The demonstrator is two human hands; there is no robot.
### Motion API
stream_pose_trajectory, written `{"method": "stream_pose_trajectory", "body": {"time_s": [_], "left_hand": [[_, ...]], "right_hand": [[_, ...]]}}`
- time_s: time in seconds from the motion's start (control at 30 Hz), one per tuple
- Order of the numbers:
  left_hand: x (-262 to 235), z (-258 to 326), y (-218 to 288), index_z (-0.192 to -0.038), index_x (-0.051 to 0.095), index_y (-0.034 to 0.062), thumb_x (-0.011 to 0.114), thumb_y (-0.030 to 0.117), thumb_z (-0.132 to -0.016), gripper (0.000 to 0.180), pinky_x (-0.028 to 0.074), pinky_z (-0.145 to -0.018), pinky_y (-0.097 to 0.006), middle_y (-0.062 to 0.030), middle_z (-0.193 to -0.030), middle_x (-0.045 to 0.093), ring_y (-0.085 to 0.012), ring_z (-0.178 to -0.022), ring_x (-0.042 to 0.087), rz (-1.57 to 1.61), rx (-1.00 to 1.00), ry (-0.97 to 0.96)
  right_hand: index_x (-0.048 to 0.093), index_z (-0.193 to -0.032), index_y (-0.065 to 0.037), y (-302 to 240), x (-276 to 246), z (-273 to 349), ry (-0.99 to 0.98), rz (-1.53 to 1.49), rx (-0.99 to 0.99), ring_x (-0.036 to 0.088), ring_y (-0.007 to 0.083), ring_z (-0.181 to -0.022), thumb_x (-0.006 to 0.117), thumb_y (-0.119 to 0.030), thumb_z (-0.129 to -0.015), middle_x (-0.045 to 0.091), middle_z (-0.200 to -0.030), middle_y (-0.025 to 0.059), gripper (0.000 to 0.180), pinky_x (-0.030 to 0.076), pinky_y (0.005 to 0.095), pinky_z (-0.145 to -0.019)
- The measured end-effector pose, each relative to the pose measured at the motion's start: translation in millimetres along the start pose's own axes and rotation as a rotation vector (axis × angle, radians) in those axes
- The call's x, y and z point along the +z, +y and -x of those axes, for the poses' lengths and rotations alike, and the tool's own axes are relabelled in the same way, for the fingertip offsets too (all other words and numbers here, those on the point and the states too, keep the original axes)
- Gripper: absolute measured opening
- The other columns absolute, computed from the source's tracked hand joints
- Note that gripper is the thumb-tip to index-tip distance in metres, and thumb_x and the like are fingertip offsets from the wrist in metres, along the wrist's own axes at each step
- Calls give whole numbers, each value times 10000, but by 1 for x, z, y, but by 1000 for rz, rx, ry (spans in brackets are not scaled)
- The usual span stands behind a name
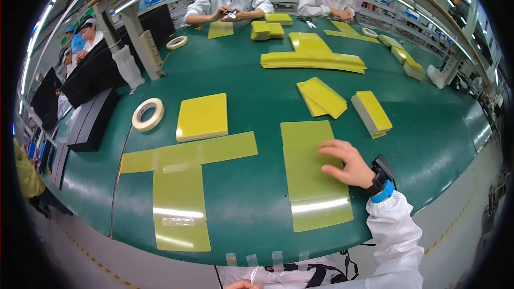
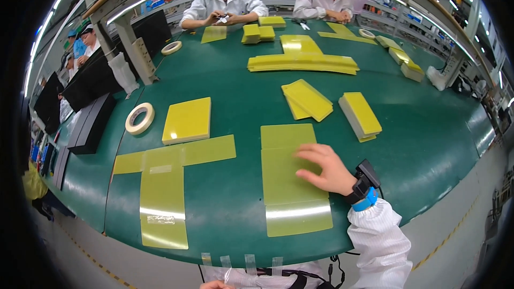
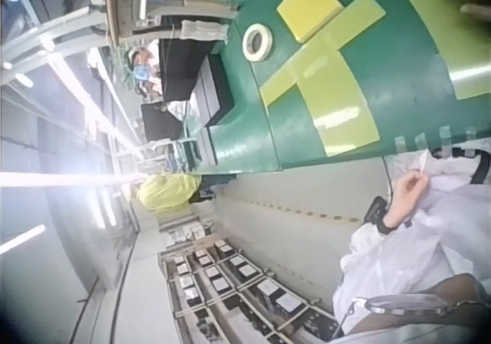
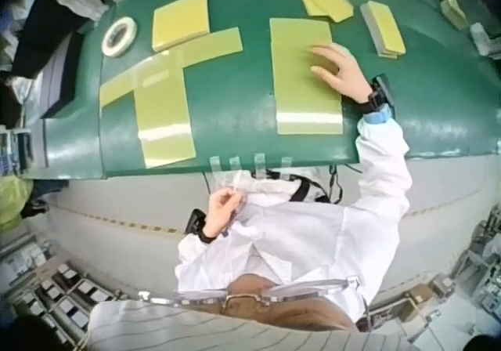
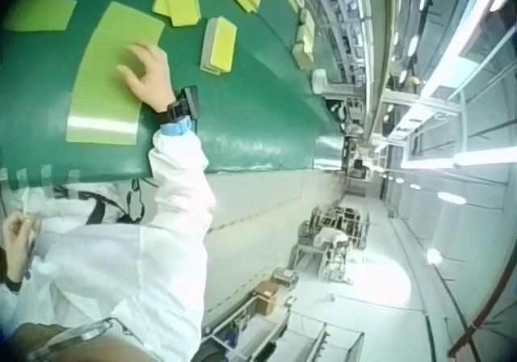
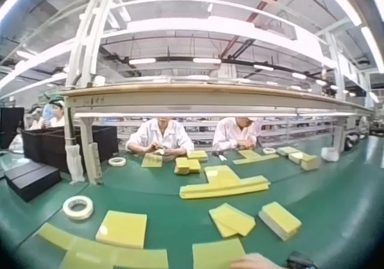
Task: The person picks up a strip of tape from the table edge, applies it to a yellow panel, and presses it down by hand. They repeat this process for a second panel, then use scissors to cut a new piece of tape from a roll and apply it to a third panel.
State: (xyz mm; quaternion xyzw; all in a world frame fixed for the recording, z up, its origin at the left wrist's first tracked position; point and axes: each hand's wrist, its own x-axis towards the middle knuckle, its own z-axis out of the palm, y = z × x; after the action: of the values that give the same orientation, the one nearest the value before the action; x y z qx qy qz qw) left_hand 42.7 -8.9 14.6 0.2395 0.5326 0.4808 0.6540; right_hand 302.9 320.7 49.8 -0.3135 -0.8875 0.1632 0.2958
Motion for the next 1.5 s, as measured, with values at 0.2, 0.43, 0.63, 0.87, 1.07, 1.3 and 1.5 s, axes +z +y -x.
{"method": "stream_pose_trajectory", "body": {"time_s": [0.2, 0.43, 0.63, 0.87, 1.07, 1.3, 1.5], "left_hand": [[-2, 3, 15, -783, 606, 24, 629, 73, -905, 133, 360, -505, -191, 1, -718, 625, -28, -584, 494, -28, 65, -18], [-1, 4, 25, -768, 591, 14, 624, 13, -888, 124, 334, -498, -194, 36, -643, 569, -12, -560, 450, -286, 120, 32], [8, 5, 33, -709, 580, 19, 645, 54, -886, 192, 283, -469, -197, 53, -588, 517, 0, -537, 405, -246, 37, 43], [6, 0, 58, -713, 636, 28, 614, 150, -918, 240, 364, -459, -200, -1, -605, 605, -52, -503, 501, 33, -164, -64], [2, -2, 44, -782, 620, 7, 584, 135, -937, 204, 431, -481, -225, -48, -622, 612, -107, -516, 554, 310, -229, -47], [1, -11, 65, -822, 627, 7, 580, 111, -939, 163, 463, -492, -231, -62, -621, 610, -127, -518, 573, 501, -300, -99], [0, -8, 76, -829, 622, -4, 581, 103, -935, 156, 460, -469, -239, -75, -618, 611, -128, -505, 574, 433, -238, -61]], "right_hand": [[649, -1103, -101, -5, -3, 1, -168, -35, -172, 553, 277, -1115, 720, -245, -812, 601, -1200, 95, 332, 412, 397, -955], [652, -1093, -88, -12, -6, 1, -117, -28, -66, 584, 285, -1026, 738, -247, -788, 626, -1104, 94, 354, 448, 393, -892], [660, -1036, -84, -58, 2, -5, -188, 140, -281, 601, 300, -949, 773, -212, -698, 626, -1054, 109, 378, 469, 393, -773], [647, -1087, -55, -147, 39, 19, -577, 43, -583, 615, 206, -1046, 658, -225, -832, 634, -1146, 73, 307, 488, 318, -893], [649, -1095, -102, -156, 56, 37, -472, 122, -595, 584, 227, -1078, 672, -279, -832, 610, -1206, 50, 318, 490, 336, -889], [666, -1087, -166, -159, 56, 42, -434, 181, -619, 593, 236, -1053, 682, -288, -808, 621, -1163, 27, 305, 516, 304, -838], [662, -1098, -163, -160, 58, 39, -455, 152, -609, 596, 237, -1056, 675, -296, -813, 619, -1168, 21, 315, 523, 303, -854]]}}
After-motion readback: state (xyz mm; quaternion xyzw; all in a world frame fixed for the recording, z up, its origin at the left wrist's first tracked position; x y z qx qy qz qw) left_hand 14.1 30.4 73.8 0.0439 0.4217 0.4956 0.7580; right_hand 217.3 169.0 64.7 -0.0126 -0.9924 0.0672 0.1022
